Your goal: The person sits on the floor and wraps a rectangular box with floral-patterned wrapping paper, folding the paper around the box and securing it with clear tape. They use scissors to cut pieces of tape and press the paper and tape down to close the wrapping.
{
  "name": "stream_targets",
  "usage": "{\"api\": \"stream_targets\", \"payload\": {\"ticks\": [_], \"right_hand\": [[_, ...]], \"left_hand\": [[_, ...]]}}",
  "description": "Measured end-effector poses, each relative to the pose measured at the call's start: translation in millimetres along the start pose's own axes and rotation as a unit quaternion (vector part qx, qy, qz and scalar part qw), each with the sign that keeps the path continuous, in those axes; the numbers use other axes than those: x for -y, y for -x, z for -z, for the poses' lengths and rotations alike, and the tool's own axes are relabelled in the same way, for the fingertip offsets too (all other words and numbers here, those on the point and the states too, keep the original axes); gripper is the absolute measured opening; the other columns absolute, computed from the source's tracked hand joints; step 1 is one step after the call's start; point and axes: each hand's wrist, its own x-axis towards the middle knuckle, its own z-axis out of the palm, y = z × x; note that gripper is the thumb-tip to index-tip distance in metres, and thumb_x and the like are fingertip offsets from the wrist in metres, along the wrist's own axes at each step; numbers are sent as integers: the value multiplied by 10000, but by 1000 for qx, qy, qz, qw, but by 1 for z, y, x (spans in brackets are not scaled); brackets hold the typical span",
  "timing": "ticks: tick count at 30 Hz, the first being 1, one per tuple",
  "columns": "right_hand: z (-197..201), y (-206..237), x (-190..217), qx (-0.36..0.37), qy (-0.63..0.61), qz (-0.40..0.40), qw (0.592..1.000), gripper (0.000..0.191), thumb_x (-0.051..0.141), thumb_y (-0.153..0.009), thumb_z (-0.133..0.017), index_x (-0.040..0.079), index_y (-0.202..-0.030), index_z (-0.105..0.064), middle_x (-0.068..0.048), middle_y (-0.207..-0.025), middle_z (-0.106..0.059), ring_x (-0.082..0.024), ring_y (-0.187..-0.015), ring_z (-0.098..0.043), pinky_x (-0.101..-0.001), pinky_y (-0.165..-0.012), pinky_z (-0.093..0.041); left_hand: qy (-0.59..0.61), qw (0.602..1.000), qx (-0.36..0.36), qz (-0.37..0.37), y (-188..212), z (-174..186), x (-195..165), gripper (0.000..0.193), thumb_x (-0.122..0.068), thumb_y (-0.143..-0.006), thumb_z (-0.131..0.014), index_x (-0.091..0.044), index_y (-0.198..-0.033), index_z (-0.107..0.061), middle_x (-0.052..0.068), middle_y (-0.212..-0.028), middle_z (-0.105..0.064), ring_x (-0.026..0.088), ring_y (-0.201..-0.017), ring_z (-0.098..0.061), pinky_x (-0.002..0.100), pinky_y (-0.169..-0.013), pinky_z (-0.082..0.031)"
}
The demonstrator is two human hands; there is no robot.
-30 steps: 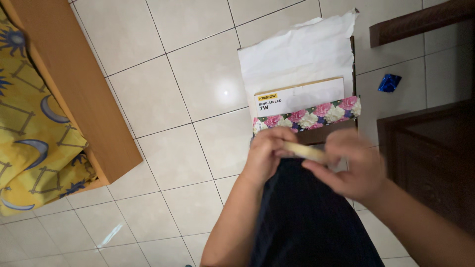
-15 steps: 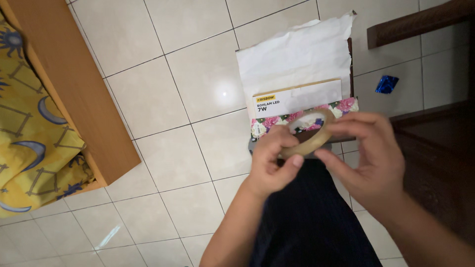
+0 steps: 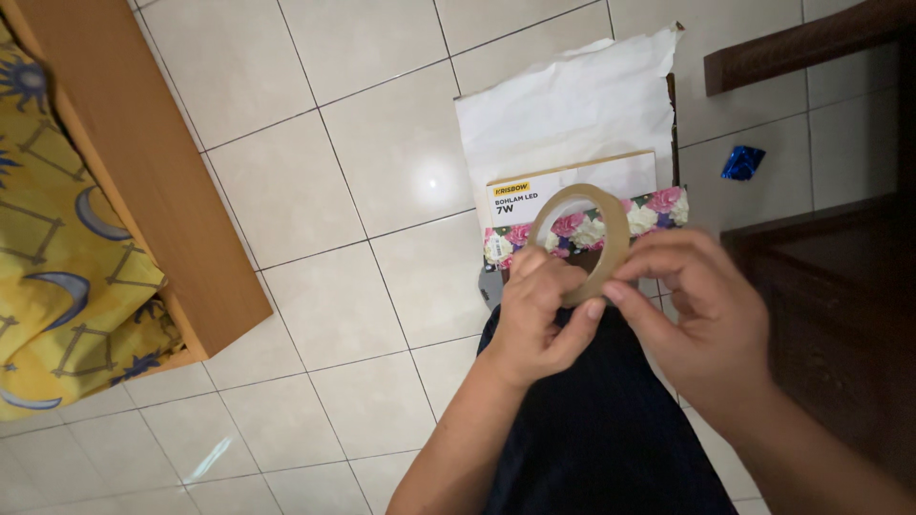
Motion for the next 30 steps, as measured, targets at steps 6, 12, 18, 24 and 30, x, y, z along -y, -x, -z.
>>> {"api": "stream_targets", "payload": {"ticks": [6,12,18,24,30], "right_hand": [[12,-3,30,-21,11,20,1000,323,-24,-877,-786,-7,-1174,-659,-89,-1225,-632,-171,-1084,-699,-286,-979,-572],[26,5,81,-35,121,91,988,228,-2,-831,-839,33,-1033,-739,-101,-1174,-681,-178,-1034,-708,-283,-899,-577],[78,9,138,-24,-15,131,991,520,57,-796,-797,54,-1290,-635,-75,-1351,-570,-117,-1028,-628,-258,-866,-549],[129,35,184,63,102,207,971,311,28,-852,-749,21,-1163,-741,-72,-1090,-700,-152,-978,-667,-283,-804,-515],[144,54,210,58,111,247,961,305,6,-829,-766,28,-1133,-747,-50,-997,-706,-124,-817,-652,-251,-712,-515]], "left_hand": [[25,999,-16,-11,-4,1,-18,233,-107,-961,-749,-53,-1125,-593,100,-929,-607,289,-842,-534,390,-828,-406],[180,981,-20,73,-11,2,-59,146,-145,-1026,-681,-62,-1119,-605,55,-958,-571,218,-885,-502,374,-852,-417],[473,880,22,39,-38,12,-127,289,-345,-1039,-681,-77,-1036,-574,33,-964,-542,207,-942,-482,392,-1075,-411],[475,857,196,36,-73,44,-196,211,-238,-940,-631,-29,-946,-607,73,-816,-593,232,-957,-554,388,-1069,-427],[412,865,277,75,-98,68,-239,197,-81,-779,-532,62,-871,-631,109,-765,-630,260,-1016,-629,390,-1113,-496]]}}
